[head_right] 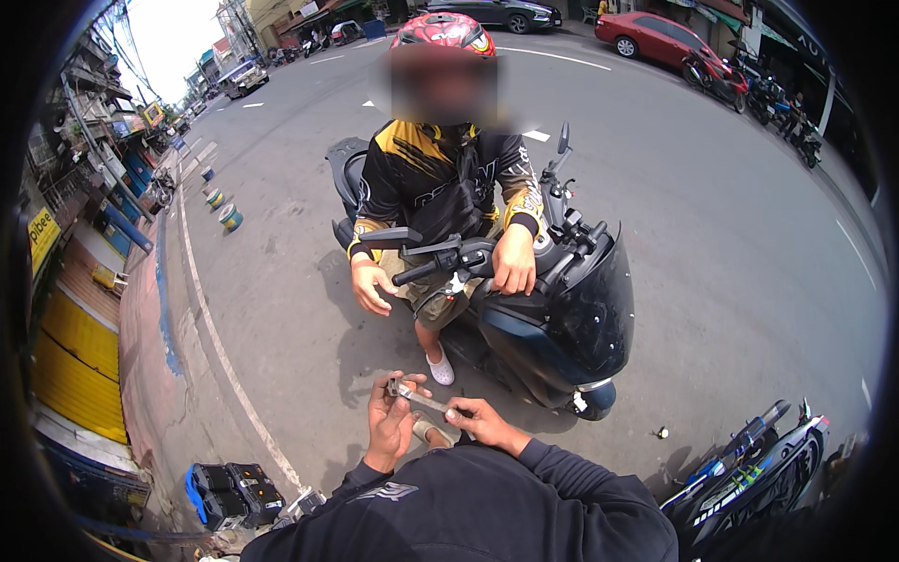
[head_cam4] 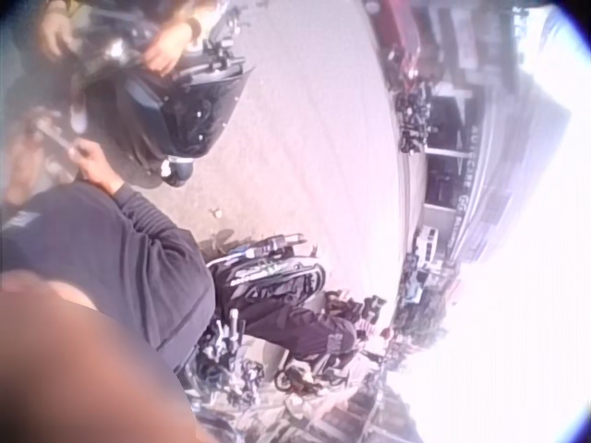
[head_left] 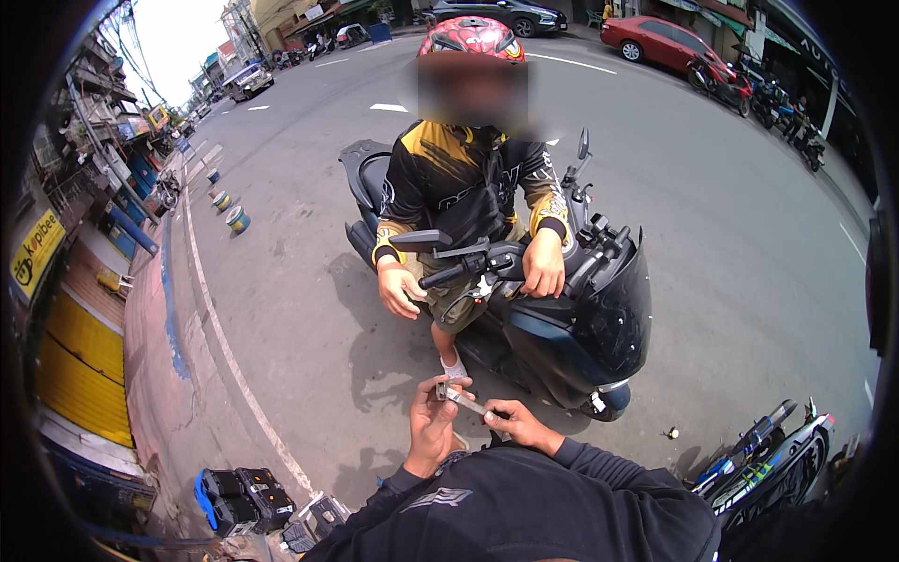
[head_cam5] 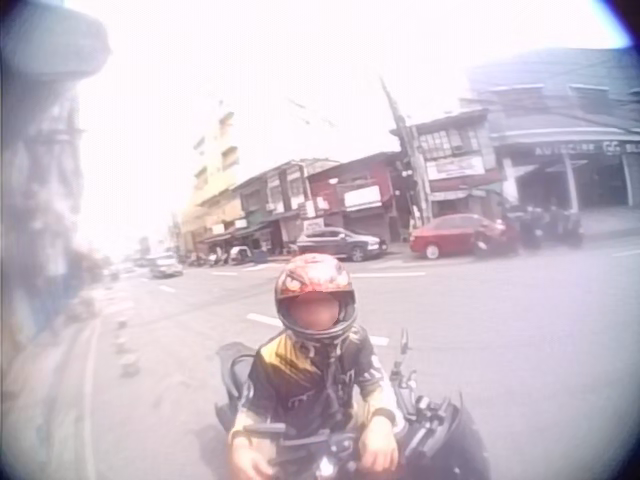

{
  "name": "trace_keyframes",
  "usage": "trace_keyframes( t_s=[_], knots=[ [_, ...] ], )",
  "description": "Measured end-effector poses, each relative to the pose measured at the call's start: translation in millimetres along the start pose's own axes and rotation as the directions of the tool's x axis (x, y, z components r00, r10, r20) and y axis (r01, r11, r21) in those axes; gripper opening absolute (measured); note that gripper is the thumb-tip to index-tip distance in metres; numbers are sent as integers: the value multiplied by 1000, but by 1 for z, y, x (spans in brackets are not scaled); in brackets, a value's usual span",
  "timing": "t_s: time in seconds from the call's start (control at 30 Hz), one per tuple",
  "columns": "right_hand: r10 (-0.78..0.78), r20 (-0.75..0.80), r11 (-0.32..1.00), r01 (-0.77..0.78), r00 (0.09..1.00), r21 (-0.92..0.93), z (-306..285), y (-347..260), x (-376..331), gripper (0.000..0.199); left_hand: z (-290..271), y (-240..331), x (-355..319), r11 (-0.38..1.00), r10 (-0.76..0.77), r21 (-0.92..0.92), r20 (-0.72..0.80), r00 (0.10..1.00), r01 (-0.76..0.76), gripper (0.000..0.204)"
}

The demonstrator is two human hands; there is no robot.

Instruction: The person measures and marks a metal rod, then uses a hammer to bend it into a specific shape on a metal vise. After shaping, the person shows the finished bent metal piece to a customer on a scooter.

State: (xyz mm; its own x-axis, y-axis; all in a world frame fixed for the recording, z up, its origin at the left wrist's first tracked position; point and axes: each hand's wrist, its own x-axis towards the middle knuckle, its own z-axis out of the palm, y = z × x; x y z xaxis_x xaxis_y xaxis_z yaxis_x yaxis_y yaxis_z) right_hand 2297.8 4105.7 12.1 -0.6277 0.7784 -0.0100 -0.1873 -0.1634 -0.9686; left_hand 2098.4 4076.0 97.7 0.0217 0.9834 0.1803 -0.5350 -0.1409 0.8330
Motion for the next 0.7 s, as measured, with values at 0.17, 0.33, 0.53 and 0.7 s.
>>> trace_keyframes(
  t_s=[0.17,0.33,0.53,0.7],
  knots=[
    [-36,-15,999,36,999,-4,-2,-2,-4,38,-3,-1,4,999,42,-21,28,999,-41,50],
    [39,29,998,-38,999,-40,-4,-2,-7,40,4,4,5,998,-54,-32,50,997,56,50],
    [27,25,992,-23,999,-127,-8,-4,-8,39,1,7,10,990,-59,-118,137,989,75,43],
    [-42,93,998,47,995,-50,-9,-12,-9,37,-4,5,9,987,-21,-153,196,980,52,50]
  ],
)
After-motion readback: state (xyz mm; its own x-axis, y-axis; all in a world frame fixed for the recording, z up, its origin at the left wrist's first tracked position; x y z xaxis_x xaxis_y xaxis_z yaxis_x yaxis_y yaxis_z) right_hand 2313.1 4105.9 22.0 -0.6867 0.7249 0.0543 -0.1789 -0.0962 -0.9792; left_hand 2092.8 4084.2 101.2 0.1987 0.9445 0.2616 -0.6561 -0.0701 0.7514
